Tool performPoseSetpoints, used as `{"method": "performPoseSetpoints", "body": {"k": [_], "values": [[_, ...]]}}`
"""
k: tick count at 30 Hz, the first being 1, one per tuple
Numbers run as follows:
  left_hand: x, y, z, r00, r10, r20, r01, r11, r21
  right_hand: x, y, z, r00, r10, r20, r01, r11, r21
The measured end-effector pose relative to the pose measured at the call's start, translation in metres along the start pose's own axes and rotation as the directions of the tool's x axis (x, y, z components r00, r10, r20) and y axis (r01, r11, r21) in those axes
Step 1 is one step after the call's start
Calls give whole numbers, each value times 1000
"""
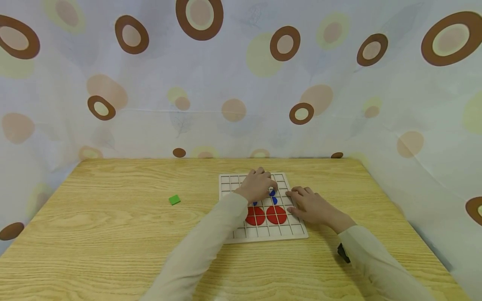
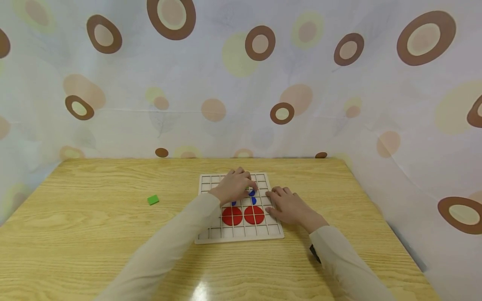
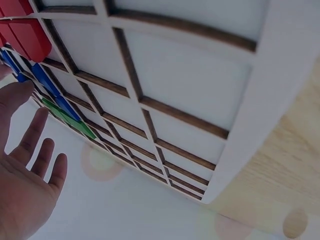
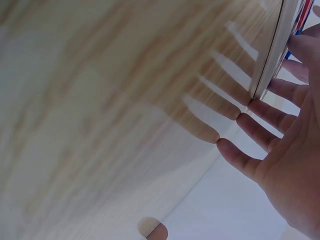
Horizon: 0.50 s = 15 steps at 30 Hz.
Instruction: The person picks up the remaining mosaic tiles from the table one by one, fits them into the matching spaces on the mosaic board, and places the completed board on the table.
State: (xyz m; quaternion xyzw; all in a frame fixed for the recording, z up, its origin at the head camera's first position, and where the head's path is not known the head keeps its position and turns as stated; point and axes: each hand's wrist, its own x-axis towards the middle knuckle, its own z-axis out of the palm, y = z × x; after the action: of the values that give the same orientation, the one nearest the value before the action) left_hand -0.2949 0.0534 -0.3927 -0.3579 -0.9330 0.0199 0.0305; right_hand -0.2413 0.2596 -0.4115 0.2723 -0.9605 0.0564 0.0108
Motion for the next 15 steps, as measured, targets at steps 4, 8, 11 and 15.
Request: {"method": "performPoseSetpoints", "body": {"k": [4,8,11,15], "values": [[-1,0,-1,1000,1,3,-2,1000,12,0,0,0,1000,-1,1,1,1000,0],[-2,0,-3,1000,3,3,-3,1000,6,0,-1,-1,1000,-6,-4,6,1000,-1],[-3,0,-4,1000,13,2,-13,1000,-11,-1,-1,-2,1000,-7,-4,7,1000,-1],[-3,-1,-4,1000,31,4,-31,999,-25,0,-1,-2,1000,-3,-3,3,1000,-1]]}}
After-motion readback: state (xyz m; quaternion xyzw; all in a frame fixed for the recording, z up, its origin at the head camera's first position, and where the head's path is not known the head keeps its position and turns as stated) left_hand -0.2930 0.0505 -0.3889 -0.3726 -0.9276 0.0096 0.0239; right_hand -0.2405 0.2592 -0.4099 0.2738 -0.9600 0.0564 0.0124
